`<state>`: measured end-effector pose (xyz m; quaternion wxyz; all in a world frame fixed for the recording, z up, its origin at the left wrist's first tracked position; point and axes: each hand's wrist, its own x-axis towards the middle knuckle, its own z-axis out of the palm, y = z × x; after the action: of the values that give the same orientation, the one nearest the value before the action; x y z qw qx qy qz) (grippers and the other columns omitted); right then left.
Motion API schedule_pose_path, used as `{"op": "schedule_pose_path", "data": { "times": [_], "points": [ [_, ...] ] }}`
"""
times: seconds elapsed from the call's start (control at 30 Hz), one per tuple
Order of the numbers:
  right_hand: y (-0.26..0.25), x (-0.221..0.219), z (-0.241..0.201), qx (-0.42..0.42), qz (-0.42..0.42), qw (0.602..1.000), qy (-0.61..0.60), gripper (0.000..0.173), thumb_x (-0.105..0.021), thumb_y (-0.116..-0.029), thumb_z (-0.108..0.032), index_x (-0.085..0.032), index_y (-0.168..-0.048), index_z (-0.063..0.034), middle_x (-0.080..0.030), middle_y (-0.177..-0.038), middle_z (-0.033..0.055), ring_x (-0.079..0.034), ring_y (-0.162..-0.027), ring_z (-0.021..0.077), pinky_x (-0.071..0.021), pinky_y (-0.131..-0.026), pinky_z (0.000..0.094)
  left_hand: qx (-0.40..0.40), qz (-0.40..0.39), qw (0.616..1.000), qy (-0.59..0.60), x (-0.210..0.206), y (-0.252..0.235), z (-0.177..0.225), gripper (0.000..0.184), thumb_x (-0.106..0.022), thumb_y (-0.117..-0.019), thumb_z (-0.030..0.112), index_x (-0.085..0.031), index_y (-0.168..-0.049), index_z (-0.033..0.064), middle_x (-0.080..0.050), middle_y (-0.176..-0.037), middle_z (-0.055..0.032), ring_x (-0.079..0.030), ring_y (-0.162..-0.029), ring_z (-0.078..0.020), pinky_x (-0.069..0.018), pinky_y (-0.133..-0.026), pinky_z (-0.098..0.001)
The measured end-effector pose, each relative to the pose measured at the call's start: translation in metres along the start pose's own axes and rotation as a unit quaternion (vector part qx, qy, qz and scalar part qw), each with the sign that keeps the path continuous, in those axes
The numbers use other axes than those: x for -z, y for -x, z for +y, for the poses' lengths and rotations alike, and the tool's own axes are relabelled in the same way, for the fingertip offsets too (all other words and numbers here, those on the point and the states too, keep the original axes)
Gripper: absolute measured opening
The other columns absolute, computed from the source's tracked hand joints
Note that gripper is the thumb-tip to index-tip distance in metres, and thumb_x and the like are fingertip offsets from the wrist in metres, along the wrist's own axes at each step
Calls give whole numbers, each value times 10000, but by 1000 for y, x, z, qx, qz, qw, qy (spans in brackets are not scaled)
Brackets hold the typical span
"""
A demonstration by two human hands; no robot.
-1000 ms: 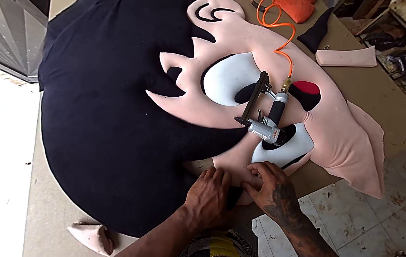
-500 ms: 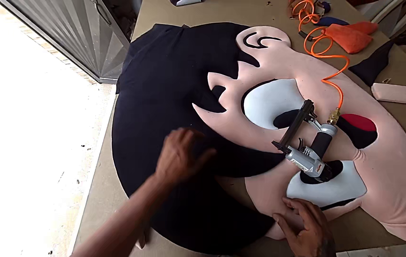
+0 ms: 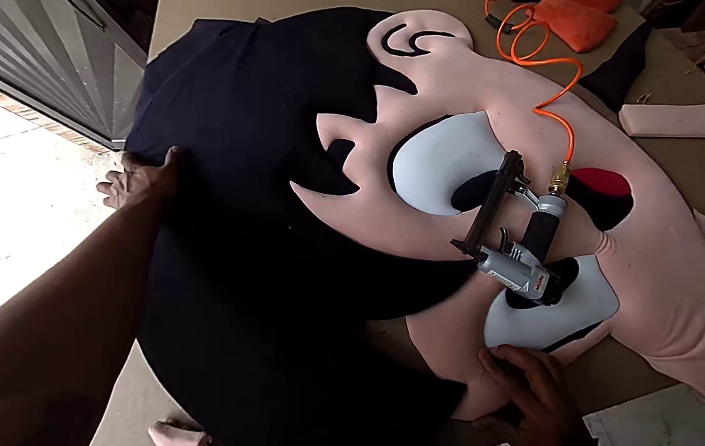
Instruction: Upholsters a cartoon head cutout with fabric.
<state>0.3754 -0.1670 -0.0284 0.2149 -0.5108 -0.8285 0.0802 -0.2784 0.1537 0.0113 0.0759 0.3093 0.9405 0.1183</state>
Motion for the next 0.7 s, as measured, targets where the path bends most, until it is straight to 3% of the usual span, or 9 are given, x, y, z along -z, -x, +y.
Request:
{"op": "schedule_pose_path", "data": {
  "times": [0.23,0.53,0.63,0.7],
  "points": [
    [-2,2,0,-6,-16,1000,-18,781,-643,-794,-803,-646,-1377,-283,-612,-1228,13,-542,-1105,177,-427,-973,364,15,13,1000,0,-2,9,-4,1102,-323,-780,952,-277,-1621,241,-284,-1594,-363,-262,-1462,-593,-277,-1074,-792],
    [-3,4,-1,-10,-32,999,-21,756,-643,-806,-791,-632,-1387,-306,-616,-1216,-1,-542,-1068,165,-417,-959,367,0,-1,1000,-3,-3,14,-5,1129,-286,-789,956,-221,-1627,202,-265,-1572,-413,-255,-1438,-639,-274,-1055,-815],
    [-8,12,-4,-12,-57,998,-36,772,-659,-796,-788,-650,-1373,-275,-633,-1196,28,-562,-1052,179,-431,-953,383,-74,-12,997,-12,-1,46,2,1115,-281,-814,938,-192,-1644,199,-230,-1591,-407,-219,-1458,-631,-216,-1083,-816],
    [-26,31,-2,-4,-66,995,-81,792,-673,-759,-814,-716,-1303,-239,-689,-1153,48,-611,-1047,197,-480,-946,416,-187,-20,982,-26,-4,81,3,1111,-271,-830,932,-216,-1642,176,-130,-1645,-368,-97,-1514,-596,-91,-1142,-808]
  ]
}}
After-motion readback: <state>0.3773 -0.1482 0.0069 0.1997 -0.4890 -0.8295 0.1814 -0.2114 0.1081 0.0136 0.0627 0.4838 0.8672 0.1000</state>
